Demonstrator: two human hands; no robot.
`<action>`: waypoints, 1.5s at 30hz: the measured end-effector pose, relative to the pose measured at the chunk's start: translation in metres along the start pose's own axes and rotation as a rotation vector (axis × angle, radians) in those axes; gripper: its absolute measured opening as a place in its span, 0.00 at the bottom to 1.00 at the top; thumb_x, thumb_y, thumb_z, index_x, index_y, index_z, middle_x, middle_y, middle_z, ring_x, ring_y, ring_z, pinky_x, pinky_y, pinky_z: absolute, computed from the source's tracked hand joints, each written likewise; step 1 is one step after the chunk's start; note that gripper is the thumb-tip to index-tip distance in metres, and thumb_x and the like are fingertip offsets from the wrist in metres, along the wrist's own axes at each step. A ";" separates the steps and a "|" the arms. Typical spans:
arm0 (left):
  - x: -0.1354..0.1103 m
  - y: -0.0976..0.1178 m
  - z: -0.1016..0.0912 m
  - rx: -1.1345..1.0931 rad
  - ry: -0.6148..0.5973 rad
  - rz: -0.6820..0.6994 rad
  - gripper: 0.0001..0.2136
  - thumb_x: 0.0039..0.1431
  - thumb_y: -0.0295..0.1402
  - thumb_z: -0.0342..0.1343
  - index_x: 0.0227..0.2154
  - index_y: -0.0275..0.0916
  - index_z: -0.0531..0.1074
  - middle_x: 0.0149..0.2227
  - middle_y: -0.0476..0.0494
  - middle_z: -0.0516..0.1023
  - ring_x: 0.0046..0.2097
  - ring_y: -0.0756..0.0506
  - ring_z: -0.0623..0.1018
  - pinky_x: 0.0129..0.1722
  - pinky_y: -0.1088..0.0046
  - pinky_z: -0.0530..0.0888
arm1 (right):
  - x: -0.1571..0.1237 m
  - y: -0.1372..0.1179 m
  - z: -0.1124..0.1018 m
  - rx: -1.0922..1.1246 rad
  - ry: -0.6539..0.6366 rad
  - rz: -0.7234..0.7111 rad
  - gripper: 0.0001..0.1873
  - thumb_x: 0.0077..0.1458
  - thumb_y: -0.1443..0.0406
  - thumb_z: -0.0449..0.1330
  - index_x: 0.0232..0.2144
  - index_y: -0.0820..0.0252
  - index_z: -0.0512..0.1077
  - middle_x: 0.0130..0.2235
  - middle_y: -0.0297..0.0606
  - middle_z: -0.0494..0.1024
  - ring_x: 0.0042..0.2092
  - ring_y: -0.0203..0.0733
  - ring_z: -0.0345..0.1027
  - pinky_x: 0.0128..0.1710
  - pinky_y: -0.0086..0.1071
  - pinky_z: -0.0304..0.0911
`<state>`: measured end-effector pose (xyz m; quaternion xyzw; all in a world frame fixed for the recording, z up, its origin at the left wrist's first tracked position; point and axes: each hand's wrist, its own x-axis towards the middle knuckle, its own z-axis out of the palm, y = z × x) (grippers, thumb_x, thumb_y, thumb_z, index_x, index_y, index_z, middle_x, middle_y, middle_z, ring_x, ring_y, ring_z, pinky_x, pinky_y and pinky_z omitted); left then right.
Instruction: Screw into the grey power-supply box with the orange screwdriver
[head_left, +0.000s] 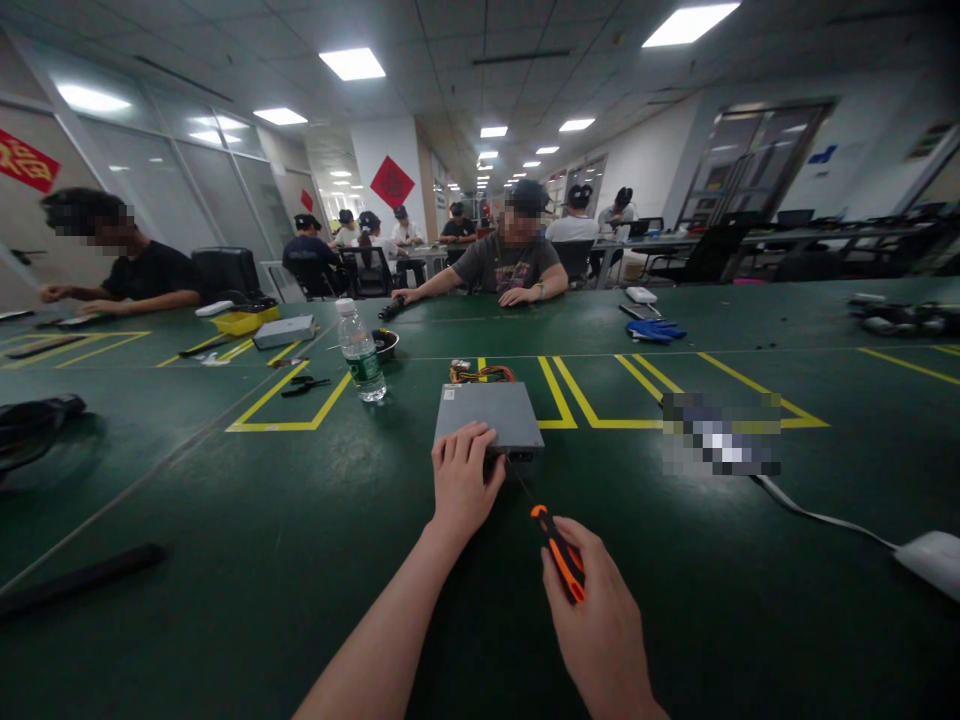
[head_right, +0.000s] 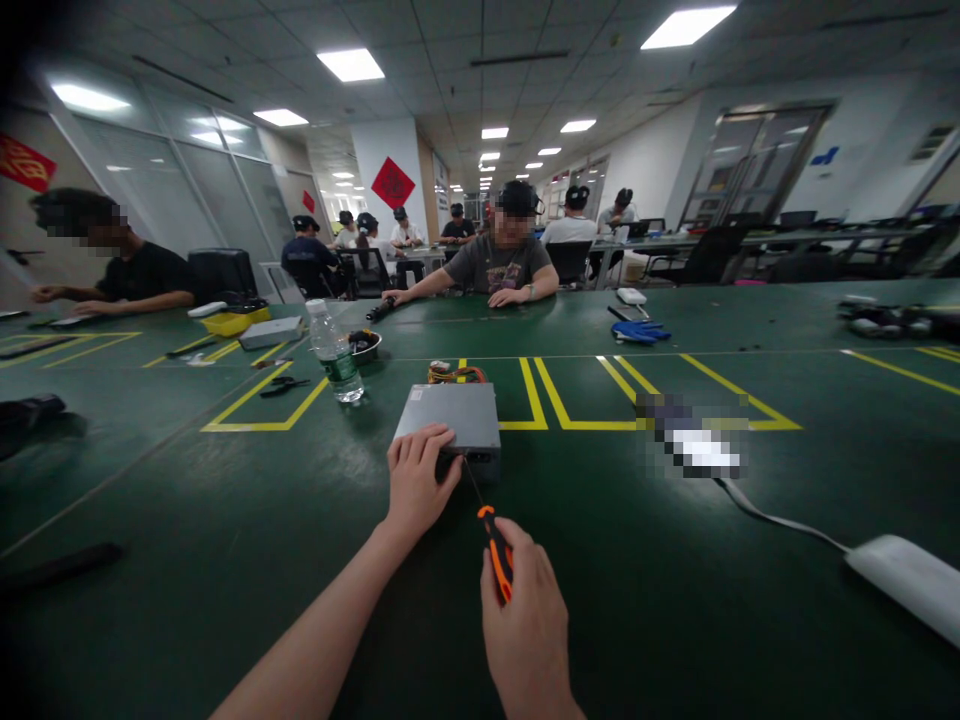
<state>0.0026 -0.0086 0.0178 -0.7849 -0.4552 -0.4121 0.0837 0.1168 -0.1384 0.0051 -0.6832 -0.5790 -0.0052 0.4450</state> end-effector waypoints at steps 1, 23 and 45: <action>0.000 0.000 0.000 0.003 0.002 0.002 0.13 0.54 0.32 0.53 0.44 0.43 0.67 0.47 0.43 0.72 0.51 0.42 0.68 0.51 0.61 0.60 | 0.000 -0.001 -0.001 0.005 -0.004 0.001 0.17 0.56 0.55 0.49 0.44 0.57 0.64 0.39 0.42 0.75 0.38 0.44 0.72 0.32 0.35 0.70; 0.000 0.000 0.001 -0.028 -0.013 -0.012 0.13 0.55 0.32 0.52 0.44 0.43 0.67 0.48 0.43 0.71 0.52 0.42 0.67 0.51 0.60 0.59 | -0.002 -0.004 -0.006 0.175 -0.151 0.166 0.18 0.61 0.57 0.41 0.48 0.57 0.59 0.30 0.34 0.75 0.24 0.36 0.70 0.22 0.27 0.64; 0.000 0.000 0.001 -0.022 -0.006 -0.008 0.12 0.55 0.33 0.53 0.43 0.43 0.67 0.48 0.44 0.71 0.52 0.43 0.67 0.52 0.62 0.59 | -0.001 0.000 0.002 -0.006 -0.013 -0.120 0.15 0.60 0.59 0.44 0.46 0.57 0.62 0.42 0.42 0.73 0.40 0.43 0.71 0.37 0.36 0.68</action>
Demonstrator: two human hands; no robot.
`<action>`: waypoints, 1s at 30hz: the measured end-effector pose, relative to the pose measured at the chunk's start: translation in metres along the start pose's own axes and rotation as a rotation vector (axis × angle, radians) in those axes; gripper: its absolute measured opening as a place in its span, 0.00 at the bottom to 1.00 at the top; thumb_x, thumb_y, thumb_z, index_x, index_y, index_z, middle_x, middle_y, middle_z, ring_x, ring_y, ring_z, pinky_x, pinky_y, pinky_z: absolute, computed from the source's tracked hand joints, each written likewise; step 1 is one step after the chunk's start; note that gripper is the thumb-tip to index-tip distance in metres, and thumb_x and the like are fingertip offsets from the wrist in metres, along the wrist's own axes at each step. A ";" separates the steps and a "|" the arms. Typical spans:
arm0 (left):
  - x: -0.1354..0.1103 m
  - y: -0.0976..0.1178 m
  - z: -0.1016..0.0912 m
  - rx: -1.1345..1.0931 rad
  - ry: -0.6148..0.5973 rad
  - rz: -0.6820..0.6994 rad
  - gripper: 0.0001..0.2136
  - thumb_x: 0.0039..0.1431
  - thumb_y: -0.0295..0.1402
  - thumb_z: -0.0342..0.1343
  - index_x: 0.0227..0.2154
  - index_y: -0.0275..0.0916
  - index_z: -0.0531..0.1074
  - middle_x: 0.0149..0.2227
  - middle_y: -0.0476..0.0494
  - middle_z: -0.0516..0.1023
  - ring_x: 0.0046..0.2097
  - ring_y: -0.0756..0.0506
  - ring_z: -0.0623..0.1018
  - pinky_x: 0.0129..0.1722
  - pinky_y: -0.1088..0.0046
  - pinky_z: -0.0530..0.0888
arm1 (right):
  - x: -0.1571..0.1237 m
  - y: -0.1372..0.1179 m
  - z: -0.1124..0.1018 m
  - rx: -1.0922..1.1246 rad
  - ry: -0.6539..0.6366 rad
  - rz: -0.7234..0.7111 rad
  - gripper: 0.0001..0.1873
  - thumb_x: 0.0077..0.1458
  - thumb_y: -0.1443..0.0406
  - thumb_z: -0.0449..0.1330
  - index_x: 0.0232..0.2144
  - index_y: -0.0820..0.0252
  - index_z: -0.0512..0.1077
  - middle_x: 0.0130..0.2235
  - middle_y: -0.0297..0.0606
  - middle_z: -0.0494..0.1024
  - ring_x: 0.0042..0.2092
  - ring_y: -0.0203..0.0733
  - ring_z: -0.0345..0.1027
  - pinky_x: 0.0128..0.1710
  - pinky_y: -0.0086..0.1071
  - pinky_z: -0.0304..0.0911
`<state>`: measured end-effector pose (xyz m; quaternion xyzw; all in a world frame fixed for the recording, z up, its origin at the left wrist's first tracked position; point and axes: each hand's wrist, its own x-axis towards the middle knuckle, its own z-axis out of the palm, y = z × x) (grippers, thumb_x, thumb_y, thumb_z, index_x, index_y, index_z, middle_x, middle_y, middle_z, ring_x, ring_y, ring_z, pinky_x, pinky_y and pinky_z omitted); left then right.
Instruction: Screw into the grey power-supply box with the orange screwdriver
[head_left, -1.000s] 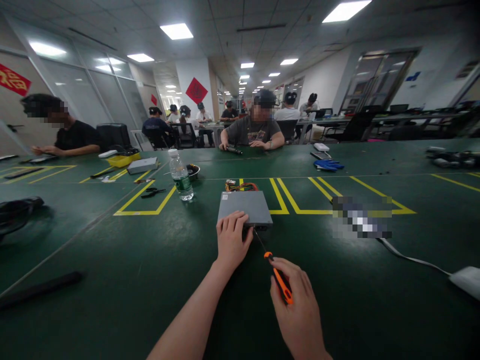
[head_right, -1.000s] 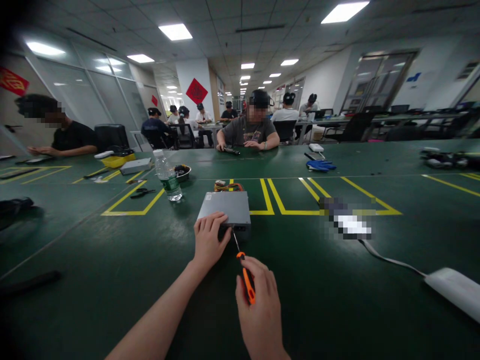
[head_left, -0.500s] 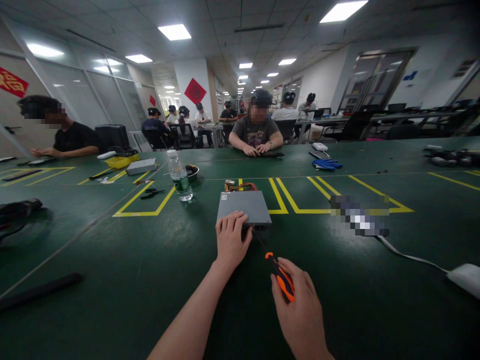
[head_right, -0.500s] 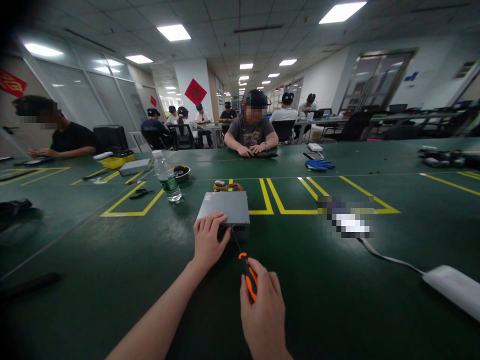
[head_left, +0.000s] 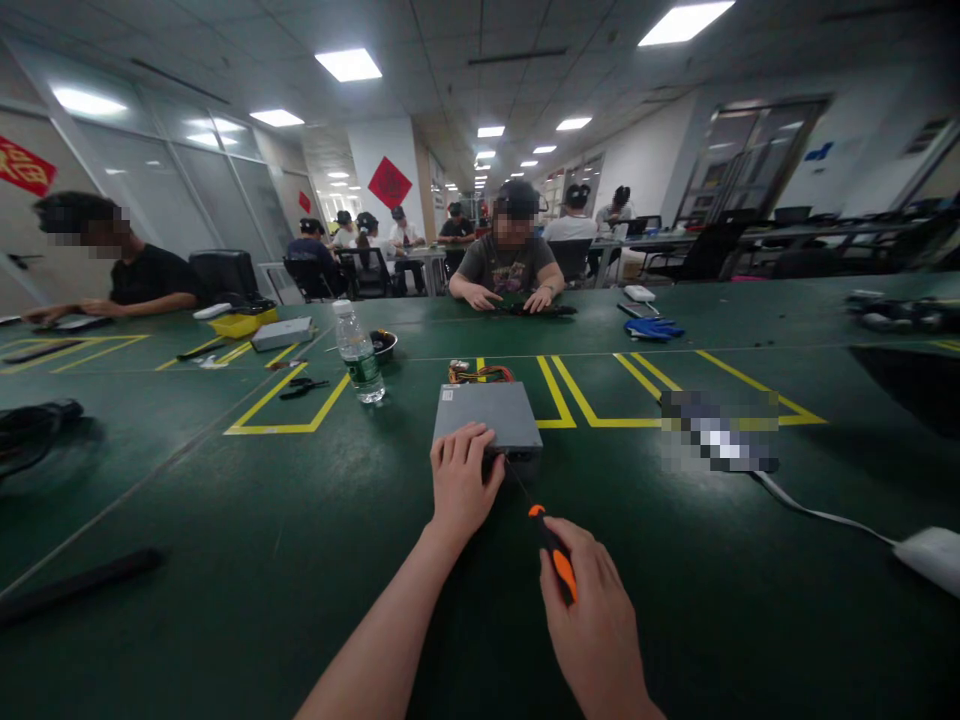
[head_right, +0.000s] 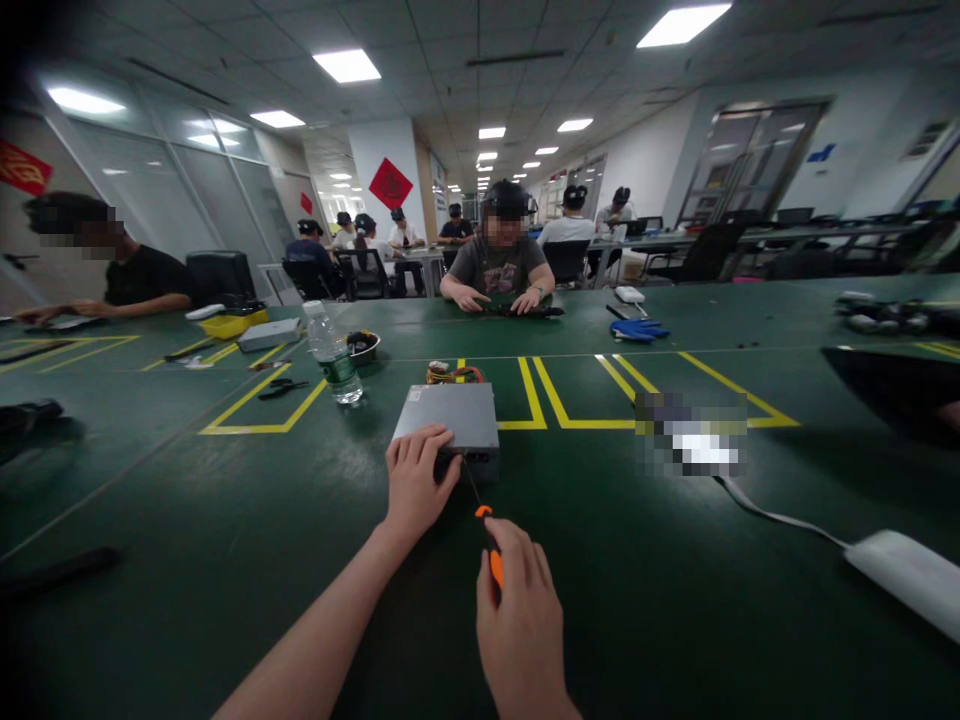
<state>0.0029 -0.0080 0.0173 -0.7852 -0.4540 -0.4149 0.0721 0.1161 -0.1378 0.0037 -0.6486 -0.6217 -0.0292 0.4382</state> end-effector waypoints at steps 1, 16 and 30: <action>0.000 0.000 0.000 -0.001 0.001 0.001 0.12 0.55 0.33 0.53 0.43 0.43 0.67 0.48 0.44 0.71 0.52 0.43 0.68 0.51 0.61 0.59 | 0.001 0.001 0.001 -0.027 0.010 -0.022 0.15 0.60 0.60 0.44 0.45 0.57 0.63 0.42 0.42 0.73 0.41 0.43 0.70 0.38 0.38 0.68; 0.000 0.000 0.000 0.003 -0.003 -0.001 0.12 0.55 0.33 0.52 0.44 0.43 0.67 0.48 0.44 0.71 0.52 0.43 0.67 0.51 0.62 0.59 | 0.000 0.001 0.000 -0.128 0.006 0.016 0.17 0.60 0.57 0.42 0.46 0.58 0.61 0.38 0.41 0.75 0.35 0.42 0.72 0.30 0.33 0.68; 0.000 -0.002 0.001 -0.003 -0.011 0.012 0.12 0.56 0.33 0.51 0.44 0.43 0.67 0.48 0.43 0.71 0.53 0.43 0.67 0.51 0.61 0.59 | 0.003 0.016 -0.019 -0.130 0.134 -0.047 0.10 0.57 0.61 0.48 0.37 0.57 0.65 0.34 0.38 0.74 0.35 0.40 0.70 0.34 0.33 0.67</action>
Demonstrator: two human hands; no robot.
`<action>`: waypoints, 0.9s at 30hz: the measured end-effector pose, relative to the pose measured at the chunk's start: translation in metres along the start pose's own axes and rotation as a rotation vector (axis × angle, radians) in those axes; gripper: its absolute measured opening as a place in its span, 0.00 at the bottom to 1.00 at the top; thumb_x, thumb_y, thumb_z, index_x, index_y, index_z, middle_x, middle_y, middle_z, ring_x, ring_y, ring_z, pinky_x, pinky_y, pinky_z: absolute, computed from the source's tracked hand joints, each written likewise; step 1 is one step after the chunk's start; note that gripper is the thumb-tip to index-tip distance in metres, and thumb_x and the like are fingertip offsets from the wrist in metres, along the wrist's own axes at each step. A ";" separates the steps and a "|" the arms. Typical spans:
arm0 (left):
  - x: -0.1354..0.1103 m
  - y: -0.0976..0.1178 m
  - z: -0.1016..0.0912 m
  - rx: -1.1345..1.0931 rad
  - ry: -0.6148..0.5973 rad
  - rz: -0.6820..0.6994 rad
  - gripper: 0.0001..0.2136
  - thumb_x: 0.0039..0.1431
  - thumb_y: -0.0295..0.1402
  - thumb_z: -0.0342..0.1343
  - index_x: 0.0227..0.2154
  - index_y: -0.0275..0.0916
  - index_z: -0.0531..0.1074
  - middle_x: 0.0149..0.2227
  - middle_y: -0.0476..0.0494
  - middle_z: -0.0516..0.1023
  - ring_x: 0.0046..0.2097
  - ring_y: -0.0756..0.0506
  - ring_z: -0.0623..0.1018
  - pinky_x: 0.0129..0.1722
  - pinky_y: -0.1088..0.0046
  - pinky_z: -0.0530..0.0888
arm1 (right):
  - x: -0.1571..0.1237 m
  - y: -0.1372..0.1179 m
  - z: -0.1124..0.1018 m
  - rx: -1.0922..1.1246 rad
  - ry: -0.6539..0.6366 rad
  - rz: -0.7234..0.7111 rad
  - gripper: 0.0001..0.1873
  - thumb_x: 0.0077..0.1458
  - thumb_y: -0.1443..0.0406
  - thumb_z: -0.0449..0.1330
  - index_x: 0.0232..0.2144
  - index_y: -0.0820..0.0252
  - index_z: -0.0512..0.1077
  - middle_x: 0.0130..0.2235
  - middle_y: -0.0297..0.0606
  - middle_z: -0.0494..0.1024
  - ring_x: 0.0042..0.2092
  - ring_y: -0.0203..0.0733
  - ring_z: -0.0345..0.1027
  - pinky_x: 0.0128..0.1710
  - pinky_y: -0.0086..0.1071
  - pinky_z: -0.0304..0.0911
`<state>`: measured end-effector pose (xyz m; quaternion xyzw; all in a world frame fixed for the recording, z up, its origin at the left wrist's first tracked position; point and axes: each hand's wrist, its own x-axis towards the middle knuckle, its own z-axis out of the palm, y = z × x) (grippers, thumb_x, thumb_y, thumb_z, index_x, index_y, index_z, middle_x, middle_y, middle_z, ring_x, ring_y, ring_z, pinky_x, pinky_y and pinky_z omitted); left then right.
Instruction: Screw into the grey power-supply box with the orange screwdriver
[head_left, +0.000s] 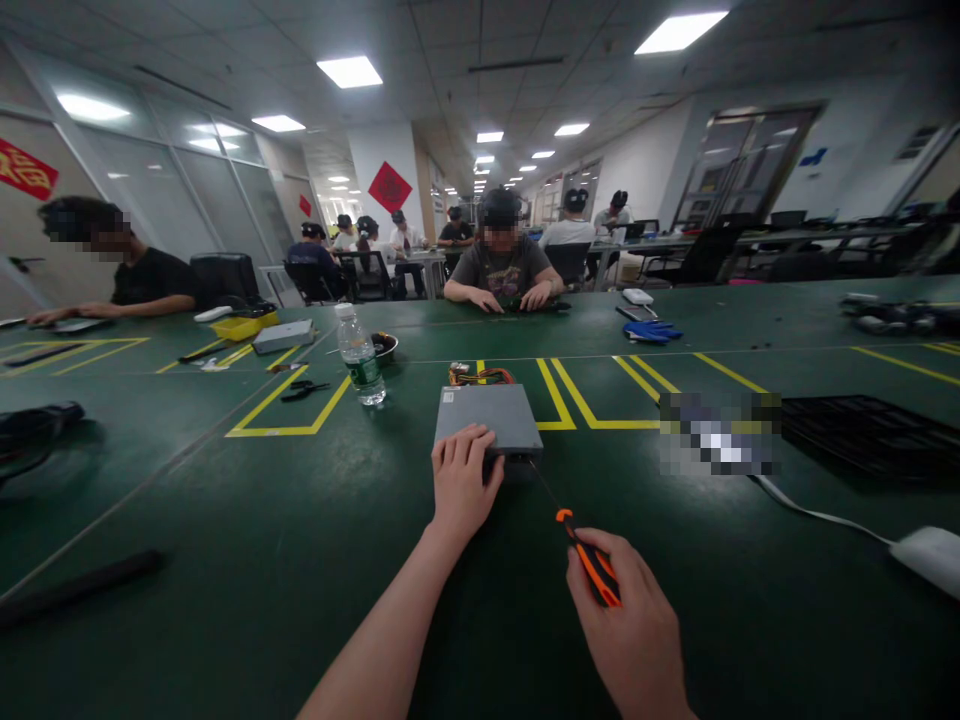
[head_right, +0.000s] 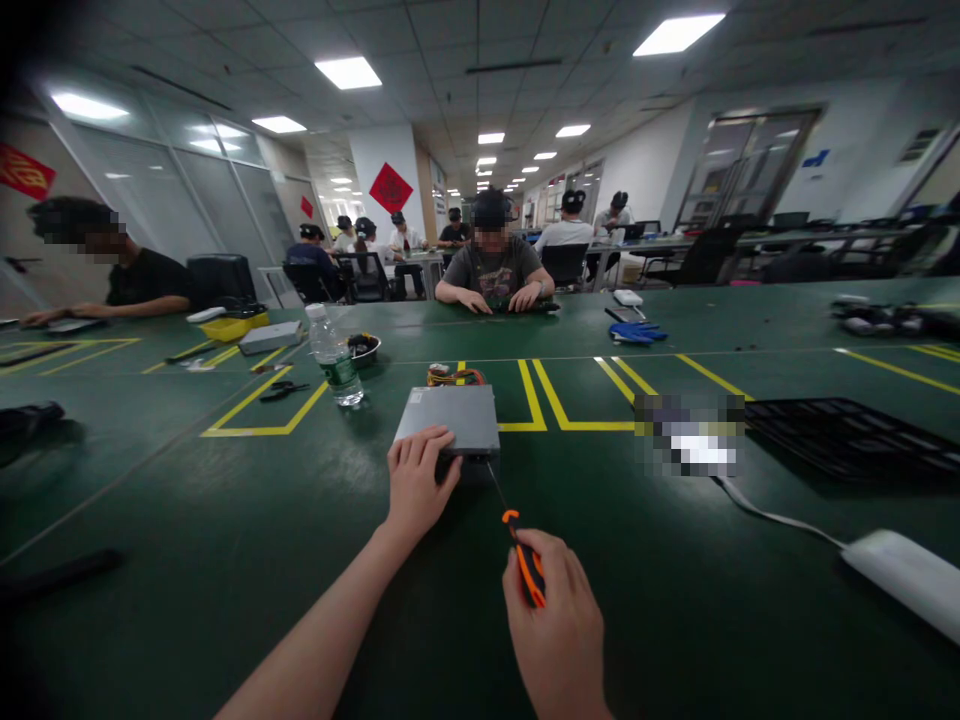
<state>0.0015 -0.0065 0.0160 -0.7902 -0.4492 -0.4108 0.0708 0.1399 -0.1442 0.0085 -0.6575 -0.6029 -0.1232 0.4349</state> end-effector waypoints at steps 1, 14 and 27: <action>0.000 0.000 0.000 0.000 0.000 0.000 0.12 0.56 0.33 0.51 0.44 0.42 0.67 0.48 0.43 0.71 0.53 0.43 0.67 0.51 0.61 0.59 | 0.000 0.002 0.000 -0.001 0.000 0.010 0.10 0.56 0.60 0.49 0.37 0.57 0.65 0.34 0.38 0.74 0.35 0.40 0.70 0.34 0.33 0.67; 0.000 0.001 -0.002 0.006 -0.011 -0.003 0.12 0.56 0.33 0.51 0.44 0.42 0.67 0.48 0.43 0.71 0.52 0.42 0.67 0.51 0.60 0.60 | -0.001 0.003 -0.002 0.017 -0.032 0.081 0.12 0.56 0.58 0.48 0.37 0.57 0.66 0.34 0.38 0.74 0.35 0.41 0.71 0.33 0.33 0.68; 0.000 0.002 -0.001 0.040 0.010 -0.007 0.12 0.55 0.33 0.53 0.43 0.43 0.67 0.48 0.44 0.71 0.52 0.43 0.67 0.51 0.62 0.60 | -0.004 -0.015 0.003 0.185 0.014 0.054 0.11 0.58 0.62 0.46 0.43 0.58 0.61 0.41 0.43 0.67 0.41 0.41 0.67 0.37 0.35 0.66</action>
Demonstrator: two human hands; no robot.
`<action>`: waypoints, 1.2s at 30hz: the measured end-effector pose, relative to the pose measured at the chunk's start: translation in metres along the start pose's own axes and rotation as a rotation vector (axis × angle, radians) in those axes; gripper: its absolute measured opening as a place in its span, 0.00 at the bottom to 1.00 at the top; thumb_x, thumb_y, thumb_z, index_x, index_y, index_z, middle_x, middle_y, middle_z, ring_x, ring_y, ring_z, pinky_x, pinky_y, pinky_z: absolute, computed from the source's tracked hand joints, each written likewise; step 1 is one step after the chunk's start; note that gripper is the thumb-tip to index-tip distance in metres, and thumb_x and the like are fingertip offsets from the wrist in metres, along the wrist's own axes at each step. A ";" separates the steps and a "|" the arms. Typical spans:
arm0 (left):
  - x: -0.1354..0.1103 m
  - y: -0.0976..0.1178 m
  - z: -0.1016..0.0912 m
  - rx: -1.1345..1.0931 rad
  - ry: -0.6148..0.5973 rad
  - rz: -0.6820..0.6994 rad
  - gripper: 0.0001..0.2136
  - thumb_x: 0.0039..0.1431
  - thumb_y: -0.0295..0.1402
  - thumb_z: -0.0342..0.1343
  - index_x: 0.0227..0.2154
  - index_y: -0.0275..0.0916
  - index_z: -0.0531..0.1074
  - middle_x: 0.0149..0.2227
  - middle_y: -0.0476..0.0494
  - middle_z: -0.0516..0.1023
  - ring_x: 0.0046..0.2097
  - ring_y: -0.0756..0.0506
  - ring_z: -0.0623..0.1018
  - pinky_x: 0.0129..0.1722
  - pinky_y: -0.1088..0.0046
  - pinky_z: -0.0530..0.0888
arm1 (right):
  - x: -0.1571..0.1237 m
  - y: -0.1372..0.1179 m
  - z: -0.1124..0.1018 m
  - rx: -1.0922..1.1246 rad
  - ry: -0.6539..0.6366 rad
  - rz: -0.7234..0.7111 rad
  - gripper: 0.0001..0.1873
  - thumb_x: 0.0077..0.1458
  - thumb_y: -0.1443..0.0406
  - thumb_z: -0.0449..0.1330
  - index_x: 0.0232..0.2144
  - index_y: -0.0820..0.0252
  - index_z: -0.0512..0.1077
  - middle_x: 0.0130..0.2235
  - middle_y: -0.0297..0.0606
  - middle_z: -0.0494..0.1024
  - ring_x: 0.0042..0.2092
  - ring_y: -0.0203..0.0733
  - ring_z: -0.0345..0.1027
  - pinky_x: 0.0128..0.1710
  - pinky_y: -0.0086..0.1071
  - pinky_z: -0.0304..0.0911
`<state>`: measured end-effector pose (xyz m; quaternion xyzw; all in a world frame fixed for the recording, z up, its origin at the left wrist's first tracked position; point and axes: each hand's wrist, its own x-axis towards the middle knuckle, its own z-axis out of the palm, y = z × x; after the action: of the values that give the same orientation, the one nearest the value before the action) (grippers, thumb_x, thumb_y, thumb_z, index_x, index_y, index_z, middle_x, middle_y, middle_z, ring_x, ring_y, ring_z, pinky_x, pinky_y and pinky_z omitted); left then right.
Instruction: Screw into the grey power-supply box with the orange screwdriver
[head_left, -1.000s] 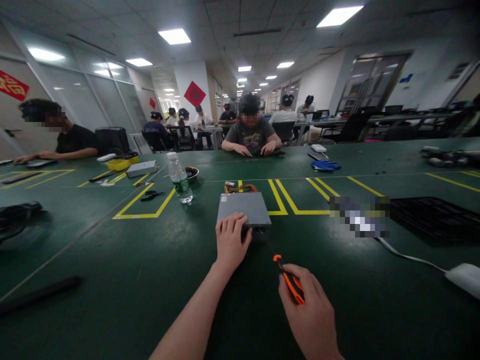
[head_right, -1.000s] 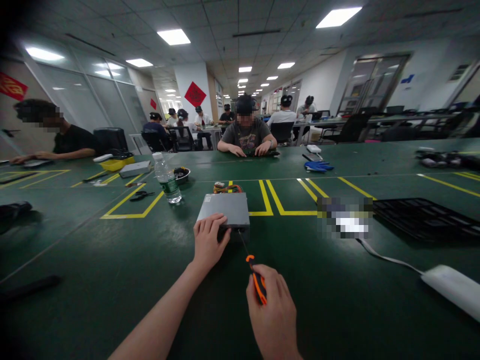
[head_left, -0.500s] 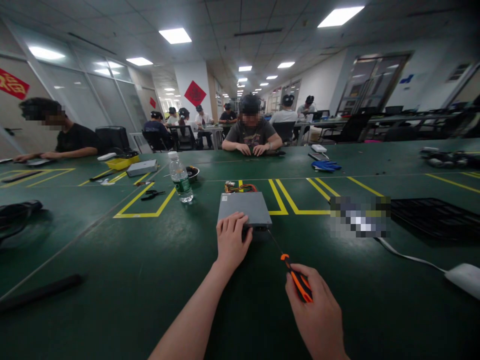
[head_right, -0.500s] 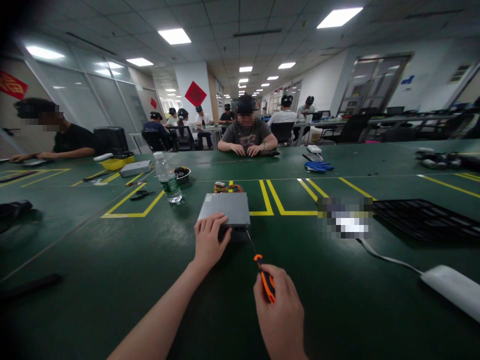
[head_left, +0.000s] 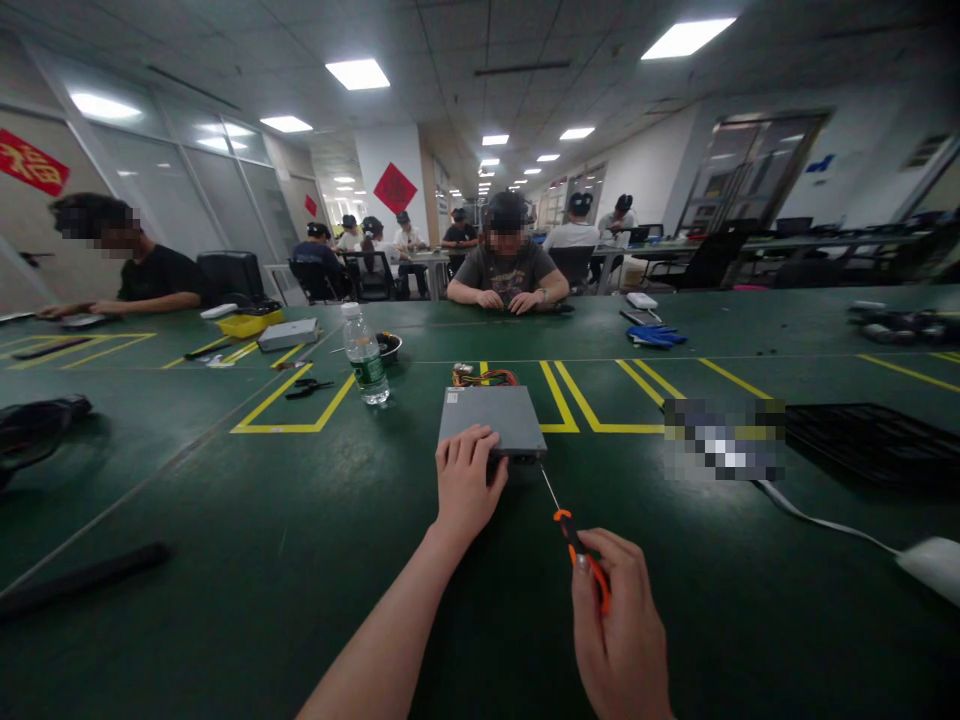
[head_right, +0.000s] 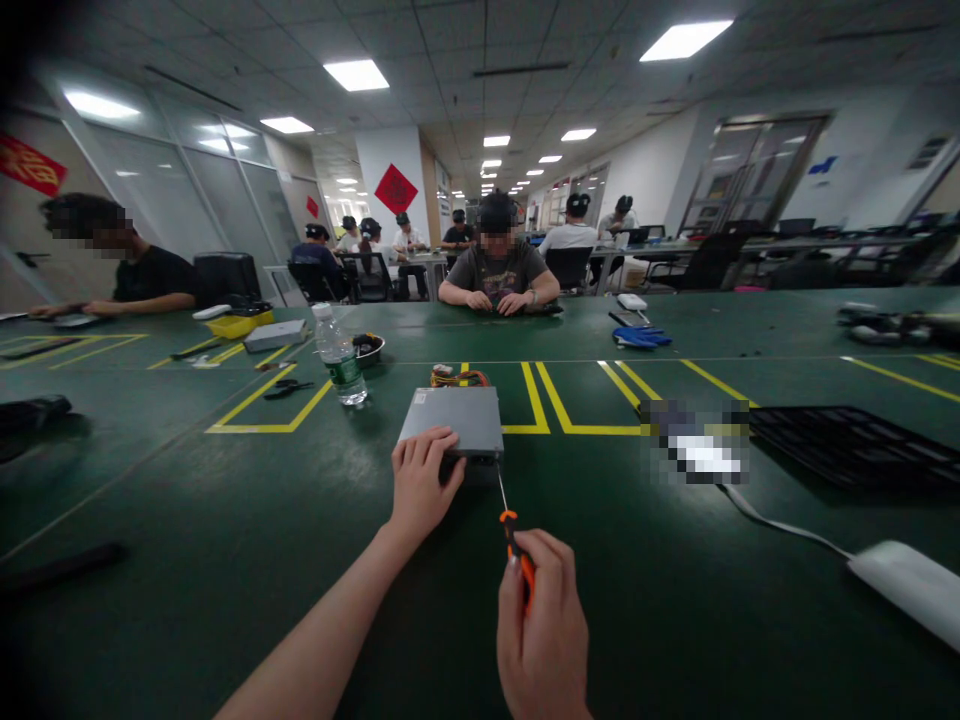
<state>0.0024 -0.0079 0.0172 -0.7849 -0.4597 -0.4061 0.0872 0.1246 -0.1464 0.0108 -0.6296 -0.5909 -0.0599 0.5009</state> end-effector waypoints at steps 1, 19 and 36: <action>0.000 0.000 0.000 -0.005 -0.003 -0.001 0.12 0.55 0.33 0.52 0.43 0.43 0.67 0.48 0.44 0.71 0.52 0.43 0.67 0.51 0.62 0.60 | -0.001 -0.001 0.001 0.012 0.021 -0.011 0.11 0.58 0.63 0.48 0.43 0.58 0.61 0.41 0.43 0.66 0.42 0.42 0.66 0.38 0.36 0.66; 0.000 0.000 -0.001 0.000 0.001 0.008 0.12 0.54 0.32 0.53 0.43 0.43 0.67 0.48 0.44 0.71 0.51 0.43 0.68 0.50 0.61 0.61 | -0.006 0.006 -0.004 -0.013 -0.092 0.325 0.20 0.54 0.52 0.49 0.43 0.58 0.62 0.33 0.39 0.75 0.30 0.41 0.72 0.26 0.31 0.66; 0.001 -0.001 -0.001 -0.028 -0.009 0.000 0.12 0.55 0.32 0.52 0.43 0.43 0.67 0.48 0.43 0.71 0.51 0.42 0.68 0.50 0.60 0.60 | -0.006 0.014 -0.003 -0.009 -0.164 0.323 0.16 0.56 0.52 0.48 0.38 0.57 0.62 0.30 0.37 0.74 0.27 0.40 0.71 0.22 0.29 0.64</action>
<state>0.0016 -0.0074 0.0178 -0.7881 -0.4543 -0.4087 0.0742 0.1357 -0.1501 0.0004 -0.7213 -0.5207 0.0700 0.4512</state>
